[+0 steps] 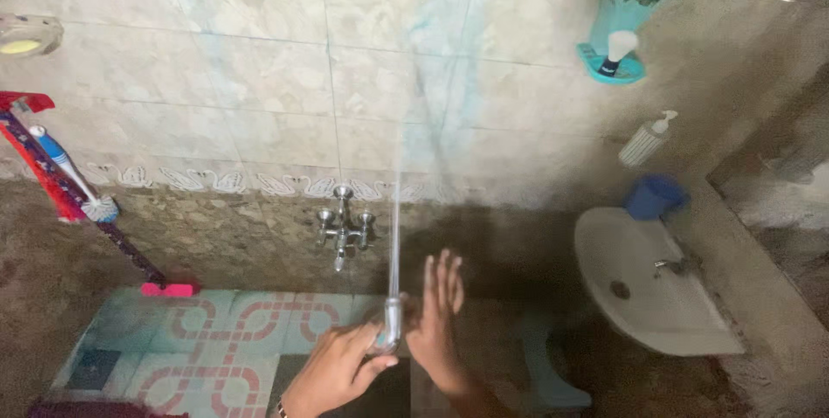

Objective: The person holds a bidet hose, directs a stream of water toward the bathroom floor, and then points the spray at the bathroom door.

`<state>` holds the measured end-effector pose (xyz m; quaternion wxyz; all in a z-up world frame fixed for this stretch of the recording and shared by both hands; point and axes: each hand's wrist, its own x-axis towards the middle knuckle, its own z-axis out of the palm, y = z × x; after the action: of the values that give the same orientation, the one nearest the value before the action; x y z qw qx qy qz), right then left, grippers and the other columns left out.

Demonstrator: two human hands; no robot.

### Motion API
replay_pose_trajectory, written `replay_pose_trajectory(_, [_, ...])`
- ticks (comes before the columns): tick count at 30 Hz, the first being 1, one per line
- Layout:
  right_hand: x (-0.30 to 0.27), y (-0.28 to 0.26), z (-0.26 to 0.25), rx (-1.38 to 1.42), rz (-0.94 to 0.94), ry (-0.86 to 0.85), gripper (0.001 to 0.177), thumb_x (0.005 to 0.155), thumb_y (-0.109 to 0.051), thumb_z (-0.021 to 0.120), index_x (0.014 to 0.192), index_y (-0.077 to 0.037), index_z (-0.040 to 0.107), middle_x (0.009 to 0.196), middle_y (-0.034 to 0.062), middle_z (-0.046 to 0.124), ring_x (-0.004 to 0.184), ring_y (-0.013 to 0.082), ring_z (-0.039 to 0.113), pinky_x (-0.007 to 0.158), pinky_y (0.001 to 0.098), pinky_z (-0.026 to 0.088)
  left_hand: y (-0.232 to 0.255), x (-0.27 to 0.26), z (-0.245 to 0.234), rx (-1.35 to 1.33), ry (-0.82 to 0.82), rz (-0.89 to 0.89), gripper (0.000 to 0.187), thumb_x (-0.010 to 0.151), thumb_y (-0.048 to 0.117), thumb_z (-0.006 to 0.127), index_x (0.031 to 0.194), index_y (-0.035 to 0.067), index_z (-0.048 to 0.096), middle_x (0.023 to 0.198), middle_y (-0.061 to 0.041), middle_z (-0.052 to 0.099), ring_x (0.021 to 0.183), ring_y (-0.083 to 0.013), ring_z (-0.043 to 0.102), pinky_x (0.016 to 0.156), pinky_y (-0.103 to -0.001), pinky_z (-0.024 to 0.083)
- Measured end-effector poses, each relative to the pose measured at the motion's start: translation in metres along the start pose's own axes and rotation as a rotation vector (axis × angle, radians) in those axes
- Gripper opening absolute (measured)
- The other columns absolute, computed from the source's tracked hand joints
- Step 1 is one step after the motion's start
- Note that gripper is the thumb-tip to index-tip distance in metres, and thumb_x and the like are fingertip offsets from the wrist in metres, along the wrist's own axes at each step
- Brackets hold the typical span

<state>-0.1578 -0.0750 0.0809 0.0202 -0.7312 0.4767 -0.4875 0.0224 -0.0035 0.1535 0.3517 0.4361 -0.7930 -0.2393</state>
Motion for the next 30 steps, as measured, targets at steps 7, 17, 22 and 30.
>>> replay_pose_trajectory(7, [-0.022, 0.054, 0.061, 0.074, -0.504, 0.238, 0.062, 0.109, -0.056, 0.028, 0.164, -0.027, 0.025, 0.175, 0.0009, 0.024, 0.167, 0.0236, 0.018, 0.138, 0.0505, 0.018, -0.004, -0.014, 0.038, -0.078, -0.240, 0.091, 0.032, 0.102, 0.022, 0.066, 0.123, -0.002, 0.065, 0.082, -0.016, 0.073, 0.068, -0.0285, 0.076, 0.065, -0.040, 0.063])
replay_pose_trajectory(17, [-0.076, 0.051, 0.045, -0.277, 0.099, -0.329, 0.067, 0.105, -0.054, 0.031, 0.159, -0.014, 0.035, 0.167, 0.0149, 0.032, 0.157, 0.0385, 0.015, 0.123, 0.0607, 0.009, 0.025, -0.029, 0.034, 0.038, -0.073, 0.317, 0.037, 0.094, 0.029, 0.072, 0.107, -0.005, 0.068, 0.082, -0.016, 0.069, 0.072, -0.0302, 0.071, 0.067, -0.043, 0.059])
replay_pose_trajectory(22, [-0.067, 0.065, 0.051, -0.297, 0.063, -0.355, 0.069, 0.105, -0.054, 0.033, 0.160, -0.013, 0.033, 0.168, 0.0168, 0.030, 0.157, 0.0404, 0.014, 0.123, 0.0617, 0.009, 0.043, -0.030, 0.024, 0.229, 0.000, 0.254, 0.052, 0.102, 0.050, 0.068, 0.104, -0.002, 0.066, 0.087, -0.015, 0.070, 0.081, -0.0296, 0.073, 0.077, -0.044, 0.060])
replay_pose_trajectory(30, [-0.048, 0.077, 0.070, -0.306, 0.006, -0.430, 0.072, 0.103, -0.055, 0.037, 0.161, -0.012, 0.028, 0.168, 0.0198, 0.026, 0.156, 0.0434, 0.013, 0.121, 0.0634, 0.007, 0.077, -0.019, -0.013, 0.386, 0.179, 0.150, 0.054, 0.092, 0.053, 0.070, 0.103, 0.001, 0.063, 0.088, -0.017, 0.070, 0.088, -0.0330, 0.073, 0.073, -0.041, 0.057])
